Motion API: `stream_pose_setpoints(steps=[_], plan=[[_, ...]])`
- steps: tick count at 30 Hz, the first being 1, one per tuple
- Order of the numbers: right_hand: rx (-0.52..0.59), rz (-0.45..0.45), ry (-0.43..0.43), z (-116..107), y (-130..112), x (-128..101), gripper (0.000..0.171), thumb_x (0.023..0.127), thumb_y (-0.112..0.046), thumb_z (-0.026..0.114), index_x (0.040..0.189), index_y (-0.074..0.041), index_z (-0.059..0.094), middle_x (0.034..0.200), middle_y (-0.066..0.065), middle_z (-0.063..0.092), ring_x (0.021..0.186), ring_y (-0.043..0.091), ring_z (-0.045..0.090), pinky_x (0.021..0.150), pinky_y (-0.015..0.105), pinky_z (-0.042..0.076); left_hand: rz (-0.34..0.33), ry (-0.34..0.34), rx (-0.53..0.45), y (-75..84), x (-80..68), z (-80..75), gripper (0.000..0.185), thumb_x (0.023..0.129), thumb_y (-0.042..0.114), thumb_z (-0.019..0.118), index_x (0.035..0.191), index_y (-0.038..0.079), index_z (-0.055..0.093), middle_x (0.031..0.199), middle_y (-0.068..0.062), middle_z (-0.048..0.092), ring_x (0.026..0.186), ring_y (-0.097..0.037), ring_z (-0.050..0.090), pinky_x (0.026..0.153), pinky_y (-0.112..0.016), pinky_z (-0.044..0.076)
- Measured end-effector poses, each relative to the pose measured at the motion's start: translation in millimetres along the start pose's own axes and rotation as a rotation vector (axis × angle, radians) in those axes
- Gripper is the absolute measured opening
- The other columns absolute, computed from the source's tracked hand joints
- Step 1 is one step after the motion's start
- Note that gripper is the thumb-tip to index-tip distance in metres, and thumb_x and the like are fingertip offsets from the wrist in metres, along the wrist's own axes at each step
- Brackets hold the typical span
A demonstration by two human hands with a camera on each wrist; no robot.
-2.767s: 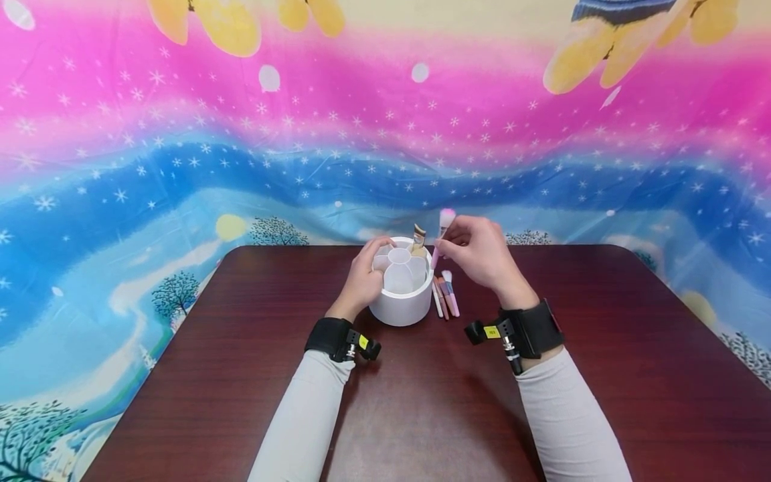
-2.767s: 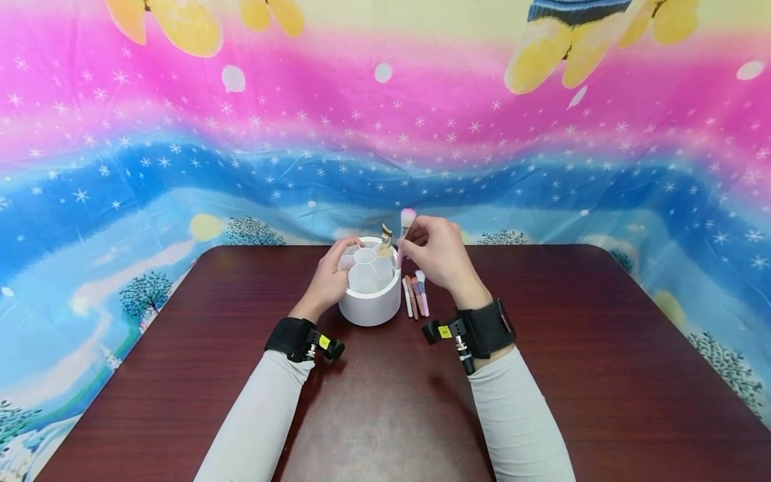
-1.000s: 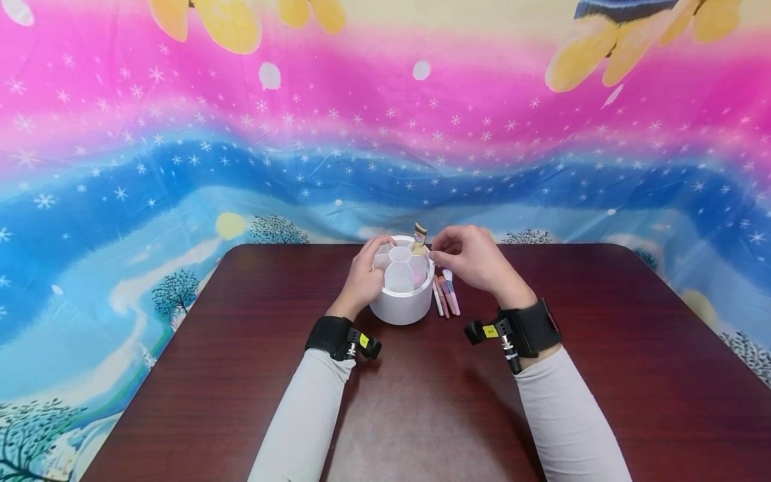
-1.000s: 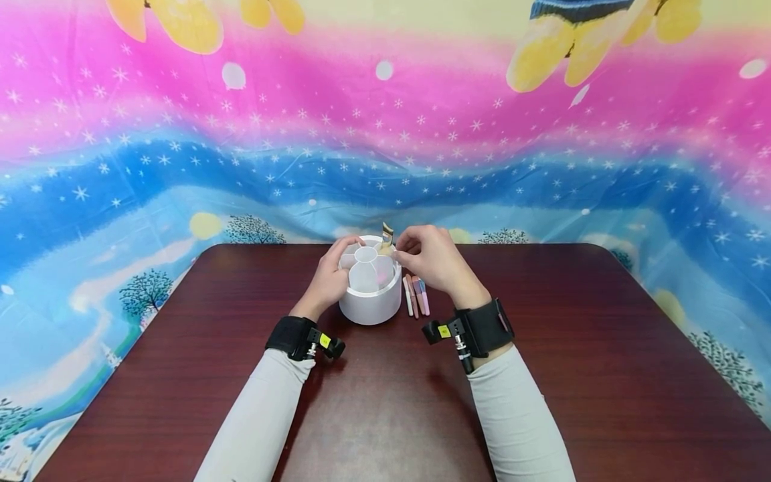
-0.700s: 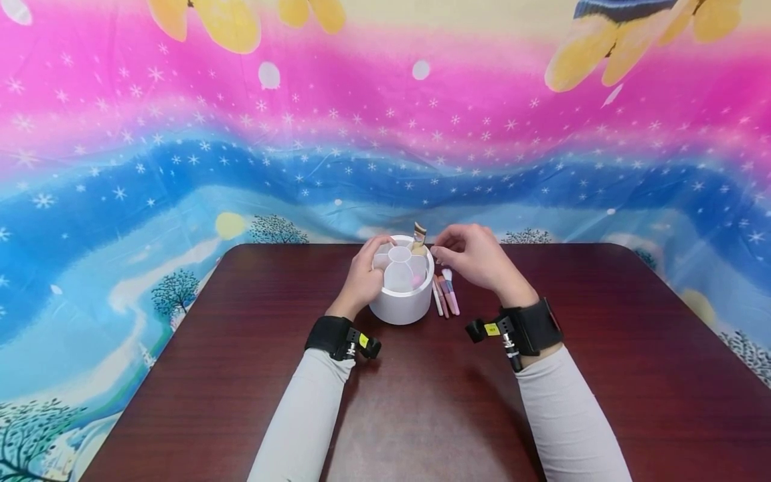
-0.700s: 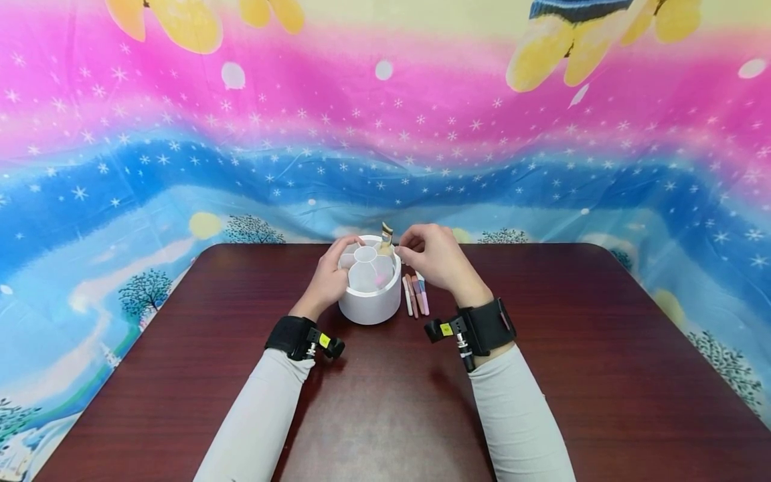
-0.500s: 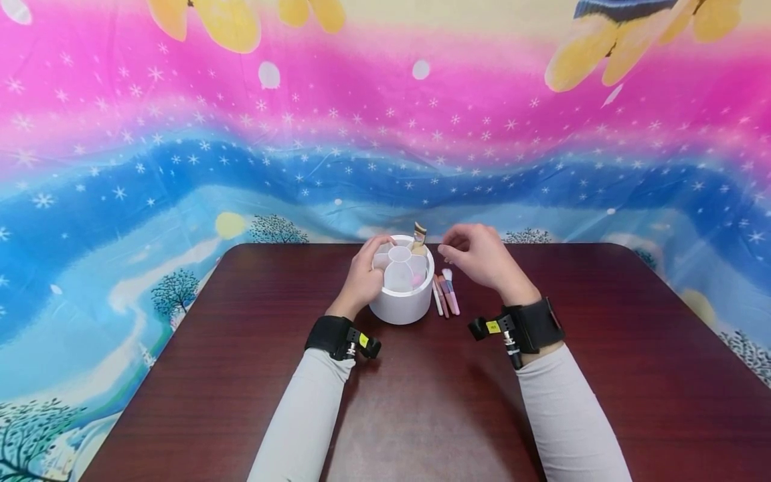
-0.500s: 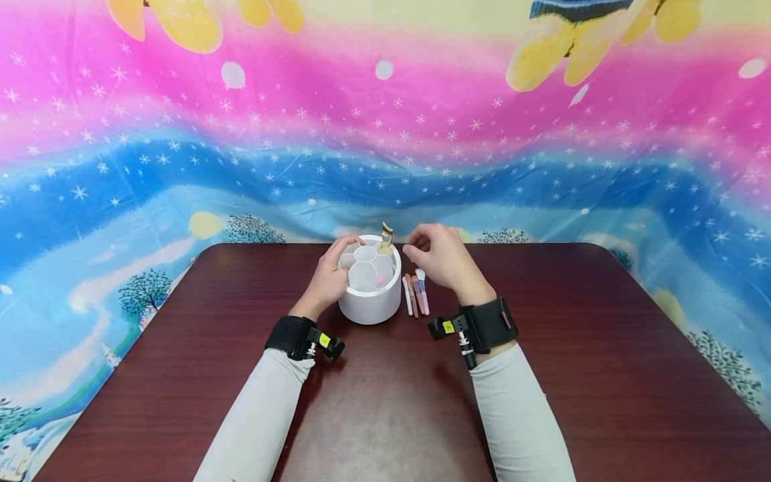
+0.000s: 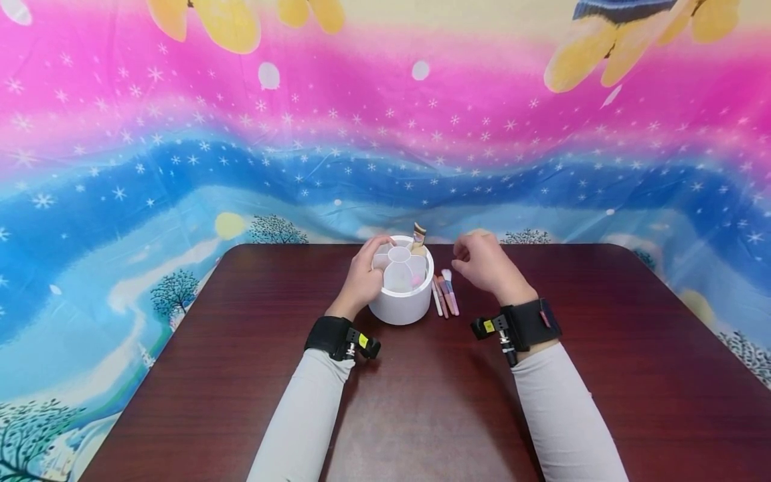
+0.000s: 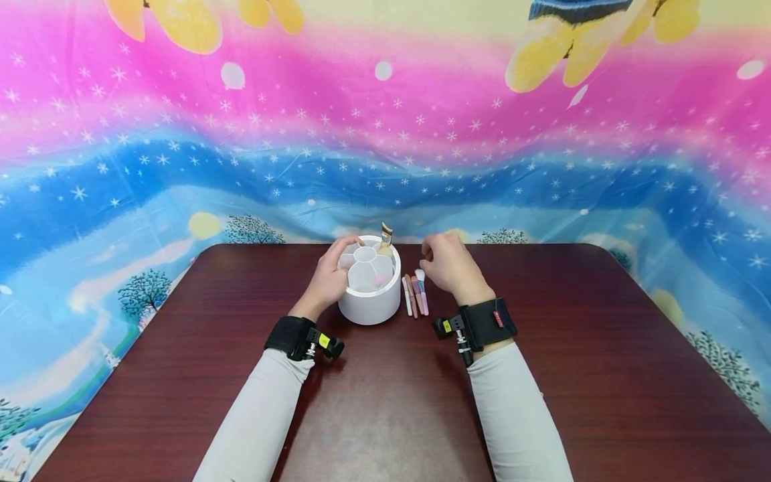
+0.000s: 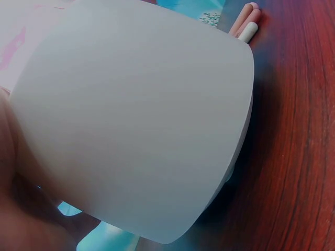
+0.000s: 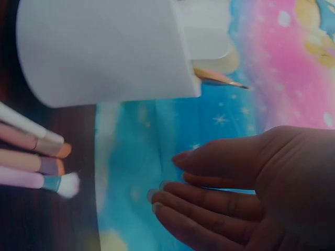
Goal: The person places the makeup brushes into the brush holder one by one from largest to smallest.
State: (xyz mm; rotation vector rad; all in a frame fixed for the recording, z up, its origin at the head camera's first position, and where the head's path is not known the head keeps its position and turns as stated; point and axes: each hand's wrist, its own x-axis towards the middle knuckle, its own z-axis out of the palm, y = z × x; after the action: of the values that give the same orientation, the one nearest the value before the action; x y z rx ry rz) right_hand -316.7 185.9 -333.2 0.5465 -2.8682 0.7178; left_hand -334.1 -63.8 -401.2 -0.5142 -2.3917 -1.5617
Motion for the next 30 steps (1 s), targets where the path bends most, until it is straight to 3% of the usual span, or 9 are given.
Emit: stream_pose_setpoints(steps=[9,16,20,26,30], plan=[[-0.078,0.039,-0.079,9.8,7.6,0.5,0.023,0.091,-0.003,0.066,0.112,0.008,0.068,0.102,0.021,0.070,0.097,0.035,0.065,0.086,0.051,0.052,-0.003,-0.002,0.000,-0.4,0.4,-0.2,0.068,0.073,-0.018,0.036,0.127,0.016,0.060,0.147,-0.001,0.050,0.144,-0.020,0.039,0.117,-0.053,0.031],[-0.114,0.083,-0.141,18.5,13.4,2.2,0.023,0.090,-0.004,0.067,0.110,0.007,0.068,0.088,0.014,0.065,0.075,0.025,0.060,0.075,0.044,0.050,-0.001,-0.001,0.006,-0.4,0.6,-0.6,0.069,0.072,-0.018,0.036,0.128,0.015,0.060,0.146,-0.002,0.051,0.144,-0.020,0.039,0.117,-0.052,0.031],[-0.125,0.106,-0.174,24.0,15.7,4.1,0.022,0.089,-0.004,0.066,0.109,0.006,0.069,0.084,0.011,0.063,0.072,0.023,0.057,0.070,0.039,0.047,0.002,0.001,0.008,-0.5,0.5,-0.7,0.068,0.072,-0.018,0.036,0.127,0.015,0.060,0.146,-0.002,0.051,0.144,-0.019,0.039,0.117,-0.052,0.031],[-0.126,0.129,-0.193,33.4,18.7,5.0,0.004,0.089,-0.002,0.063,0.088,0.000,0.065,0.071,0.006,0.053,0.062,0.020,0.050,0.060,0.034,0.041,-0.006,0.002,0.001,-0.4,-0.4,-0.3,0.068,0.073,-0.018,0.036,0.127,0.016,0.060,0.147,-0.001,0.051,0.143,-0.020,0.039,0.116,-0.053,0.031],[-0.114,0.163,-0.203,38.8,18.4,4.3,0.017,0.090,-0.002,0.062,0.074,-0.005,0.057,0.061,0.000,0.041,0.053,0.017,0.044,0.055,0.032,0.037,-0.015,-0.002,-0.005,-0.2,-0.2,0.4,0.069,0.073,-0.017,0.036,0.127,0.017,0.060,0.147,0.000,0.051,0.144,-0.020,0.038,0.116,-0.053,0.031]])
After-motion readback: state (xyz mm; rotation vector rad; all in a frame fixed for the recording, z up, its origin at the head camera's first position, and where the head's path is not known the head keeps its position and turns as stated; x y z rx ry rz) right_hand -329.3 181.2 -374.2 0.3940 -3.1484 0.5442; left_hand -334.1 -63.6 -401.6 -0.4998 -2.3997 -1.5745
